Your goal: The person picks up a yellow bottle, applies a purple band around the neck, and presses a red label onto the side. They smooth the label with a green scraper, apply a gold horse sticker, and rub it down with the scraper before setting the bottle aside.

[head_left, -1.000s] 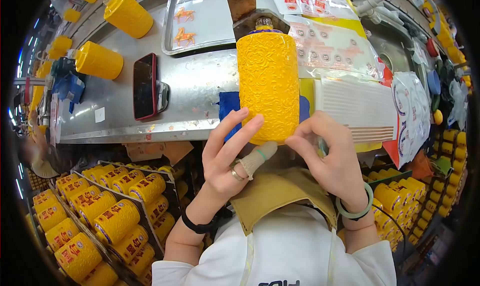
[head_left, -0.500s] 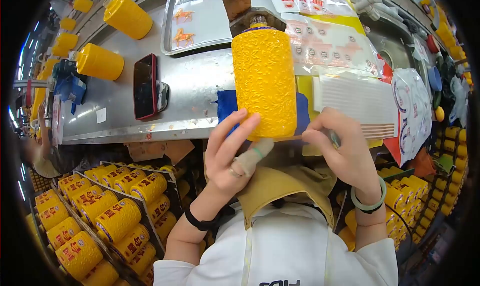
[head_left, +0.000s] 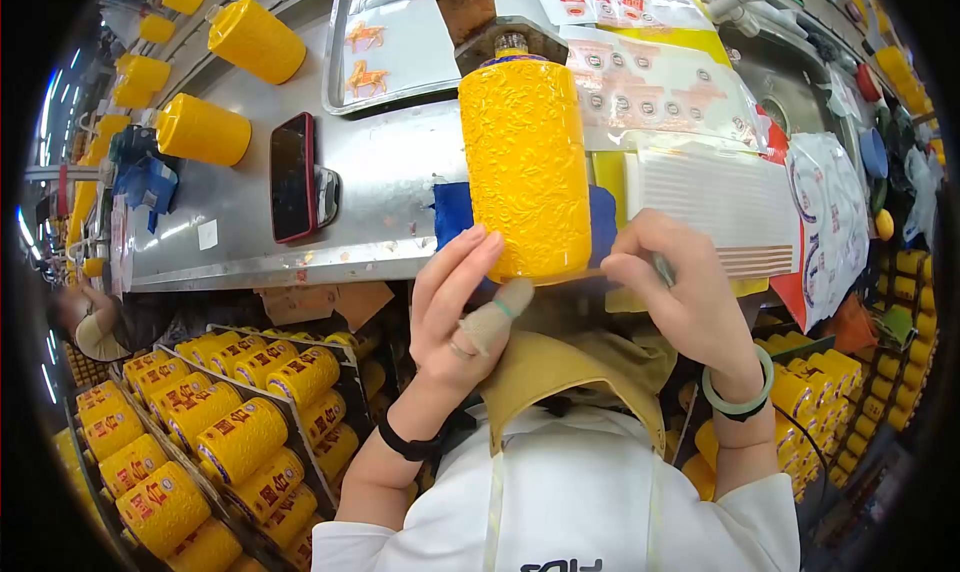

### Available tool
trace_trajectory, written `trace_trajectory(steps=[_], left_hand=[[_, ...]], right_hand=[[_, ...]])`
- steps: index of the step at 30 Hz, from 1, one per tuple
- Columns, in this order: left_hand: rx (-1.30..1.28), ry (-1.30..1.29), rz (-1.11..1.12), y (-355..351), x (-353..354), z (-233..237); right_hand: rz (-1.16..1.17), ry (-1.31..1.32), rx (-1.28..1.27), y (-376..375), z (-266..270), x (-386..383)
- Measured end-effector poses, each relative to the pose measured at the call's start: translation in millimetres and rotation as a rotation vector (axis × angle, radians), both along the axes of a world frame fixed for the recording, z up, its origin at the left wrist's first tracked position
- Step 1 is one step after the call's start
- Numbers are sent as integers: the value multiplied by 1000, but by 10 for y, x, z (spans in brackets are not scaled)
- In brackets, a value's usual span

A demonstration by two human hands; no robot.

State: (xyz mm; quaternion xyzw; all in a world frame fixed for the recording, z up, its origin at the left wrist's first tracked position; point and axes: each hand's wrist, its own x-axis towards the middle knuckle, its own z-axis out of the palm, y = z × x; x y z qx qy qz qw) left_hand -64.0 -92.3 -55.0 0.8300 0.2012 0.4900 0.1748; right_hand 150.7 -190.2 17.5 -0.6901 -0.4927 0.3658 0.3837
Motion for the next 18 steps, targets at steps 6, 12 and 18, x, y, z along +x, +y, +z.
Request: trace_trajectory(steps=[6, 12, 18], left_hand=[[-128, -12, -75, 28, 21, -38], [-377, -119, 1, -39, -3, -102], [-20, 61, -45, -26, -2, 94]], right_hand=[[5, -6, -15, -21, 124, -18], [-7, 10, -10, -18, 32, -30], [-14, 4, 3, -14, -10, -12]])
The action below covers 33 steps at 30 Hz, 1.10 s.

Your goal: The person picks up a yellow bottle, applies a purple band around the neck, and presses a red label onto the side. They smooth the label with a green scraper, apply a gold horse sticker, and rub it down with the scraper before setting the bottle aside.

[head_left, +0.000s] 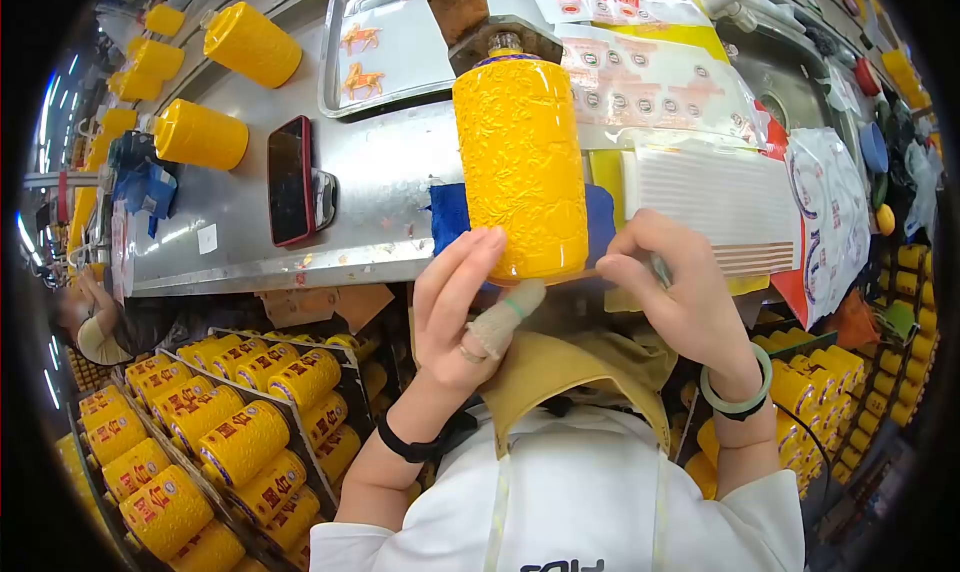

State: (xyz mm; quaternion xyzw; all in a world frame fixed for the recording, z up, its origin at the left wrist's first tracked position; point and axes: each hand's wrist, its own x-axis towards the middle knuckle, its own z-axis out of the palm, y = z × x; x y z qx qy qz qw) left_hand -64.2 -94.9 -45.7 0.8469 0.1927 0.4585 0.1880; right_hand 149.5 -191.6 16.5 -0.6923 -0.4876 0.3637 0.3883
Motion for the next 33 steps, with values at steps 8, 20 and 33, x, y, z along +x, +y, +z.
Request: trace_trajectory(steps=[8, 20, 33], left_hand=[[-258, -134, 68, -4, 53, -175], [6, -31, 16, 4, 87, -59], [-38, -33, 86, -49, -10, -96]], right_hand=[[21, 41, 3, 23, 26, -61], [0, -3, 23, 12, 10, -33], [-7, 77, -12, 8, 146, -51]])
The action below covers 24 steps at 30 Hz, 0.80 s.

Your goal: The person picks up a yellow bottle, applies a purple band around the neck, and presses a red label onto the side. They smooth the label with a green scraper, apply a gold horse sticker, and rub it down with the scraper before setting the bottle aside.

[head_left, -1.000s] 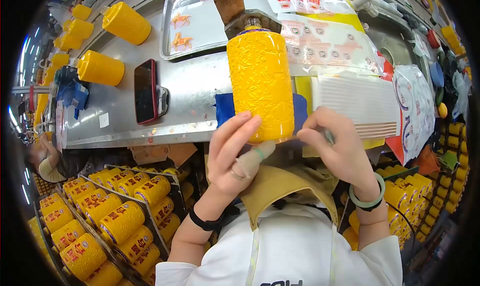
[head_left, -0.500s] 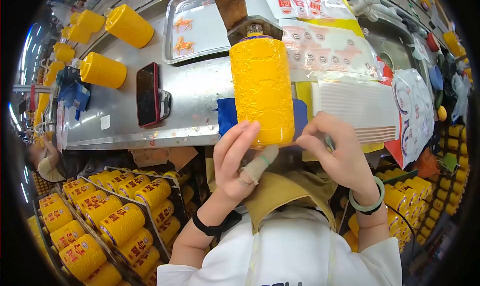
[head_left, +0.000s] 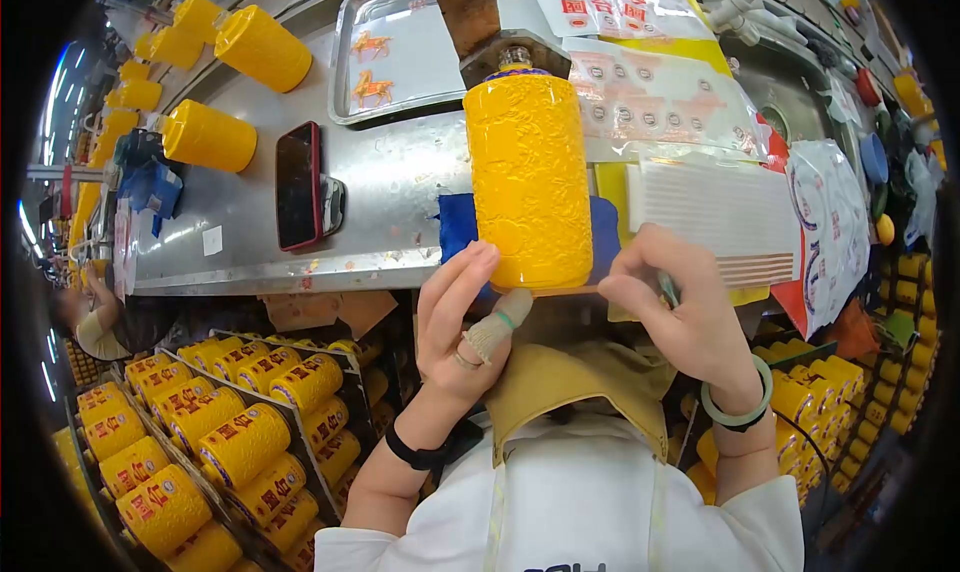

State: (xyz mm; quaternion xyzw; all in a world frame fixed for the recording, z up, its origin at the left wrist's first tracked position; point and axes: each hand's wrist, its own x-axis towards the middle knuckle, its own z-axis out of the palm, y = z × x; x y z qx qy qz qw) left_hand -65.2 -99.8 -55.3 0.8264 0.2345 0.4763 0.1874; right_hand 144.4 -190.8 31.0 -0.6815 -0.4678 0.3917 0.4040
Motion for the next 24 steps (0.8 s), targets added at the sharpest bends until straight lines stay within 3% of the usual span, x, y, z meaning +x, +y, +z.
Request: trace_trajectory(steps=[6, 7, 8, 10, 12, 14, 16, 18, 20, 22, 24], left_hand=[[-23, 20, -33, -43, 103, 122], [189, 50, -122, 92, 85, 64], [188, 49, -123, 85, 96, 75], [-78, -68, -112, 59, 133, 107], [-28, -116, -141, 64, 88, -108], [-531, -364, -89, -32, 84, -132], [-469, -335, -132, 0, 7, -138], [-256, -89, -44, -20, -69, -104], [-139, -98, -16, -6, 18, -11], [103, 56, 23, 30, 13, 24], [163, 49, -76, 102, 40, 62]], right_hand=[[3, -48, 6, 2, -103, 31], [-2, -55, 7, 2, -117, 28], [-9, -63, 9, 1, -123, 26], [-9, -40, 13, 12, -111, 4], [-13, -12, 15, 18, -98, -21], [1, 5, -21, 42, -89, -31], [4, 6, -14, 38, -119, -33], [10, 0, -5, 41, -127, -26], [8, 3, -9, 36, -125, -14], [5, -10, 5, 31, -149, -5], [3, -20, 18, 30, -177, 1]])
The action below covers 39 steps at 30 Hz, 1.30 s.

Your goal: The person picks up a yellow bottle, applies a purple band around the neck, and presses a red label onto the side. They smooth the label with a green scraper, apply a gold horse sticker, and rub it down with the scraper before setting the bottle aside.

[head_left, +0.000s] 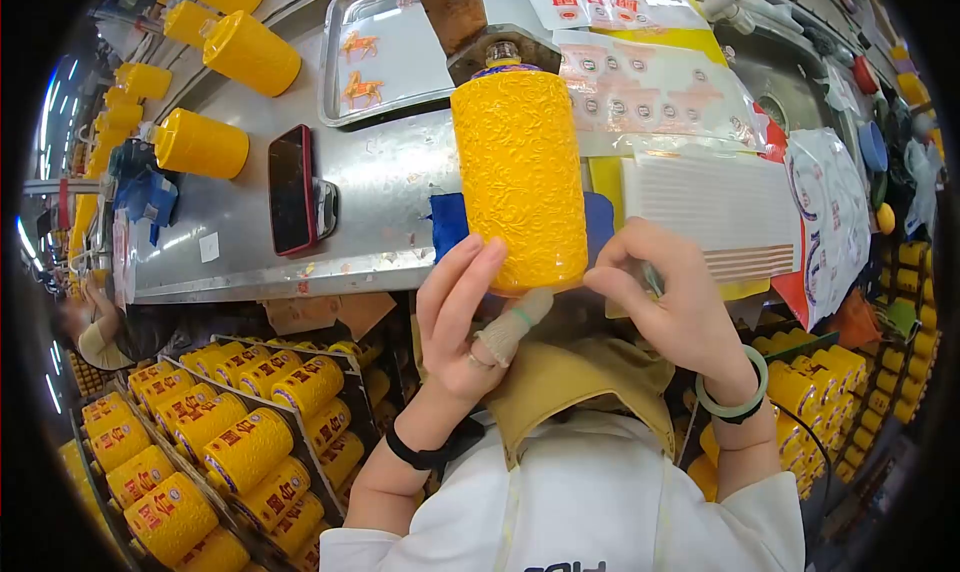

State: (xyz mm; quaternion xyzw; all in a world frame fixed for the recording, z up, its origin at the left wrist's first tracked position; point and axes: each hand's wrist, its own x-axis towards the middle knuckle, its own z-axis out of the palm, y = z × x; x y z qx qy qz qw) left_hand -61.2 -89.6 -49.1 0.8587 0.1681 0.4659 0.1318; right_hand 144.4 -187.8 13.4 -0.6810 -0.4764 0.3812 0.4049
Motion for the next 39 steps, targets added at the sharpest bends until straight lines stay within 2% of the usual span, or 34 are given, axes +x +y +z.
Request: trace_trajectory(steps=[2, 3, 4, 6, 8, 10, 11, 12, 14, 16, 18, 22, 24, 25, 28, 29, 32, 33, 37, 39], left_hand=[[-26, 14, -97, 6, 54, 36], [-155, -5, -73, -34, 85, 93], [-155, -5, -72, -54, 79, 78], [-418, -110, 38, -87, 62, 10], [-493, -157, 26, -107, 51, -38], [-808, -379, 80, -178, 70, -75], [-657, -209, 117, -166, -4, -96], [-656, -210, 120, -148, -29, -92], [-244, -77, 80, -117, -42, -86], [-257, -63, 89, -132, 9, 26], [-131, 5, 88, -115, 58, 61], [-208, -41, -17, -56, 66, -9], [-588, -139, 12, -100, 35, -35], [-744, -335, -2, -150, 75, -93], [-804, -345, 72, -203, 26, -85], [-802, -346, 74, -179, 18, -82], [-63, -61, 77, -56, 9, -50], [-90, 7, 80, -72, 12, 39], [-111, -30, -41, -10, 41, 3], [-345, -68, 4, -12, 3, -61]], right_hand=[[-10, 2, 2, -4, -18, 1], [-10, 3, 1, -5, -12, -6], [-13, 14, -12, -2, 6, -12], [-18, 24, -24, 0, 36, -22], [9, 9, -9, 4, 64, -34], [11, 21, -33, 7, 87, -30], [5, 25, -26, -1, 83, -36], [0, 27, -17, 0, 83, -40], [5, 23, -27, 5, 87, -29], [6, 18, -38, 1, 80, -14], [1, 10, -13, -2, 47, -11], [-9, 22, -17, 2, 32, -18], [-5, 15, 14, -1, 26, -53], [-4, 16, 15, 4, 33, -62], [11, 30, 7, 28, 44, -87], [1, 38, 18, 25, 28, -91], [-7, 24, 28, 21, 2, -71], [-2, 3, 30, 20, -1, -64], [-18, 8, 25, 8, -3, -62], [-22, -3, 41, 0, 1, -66]])
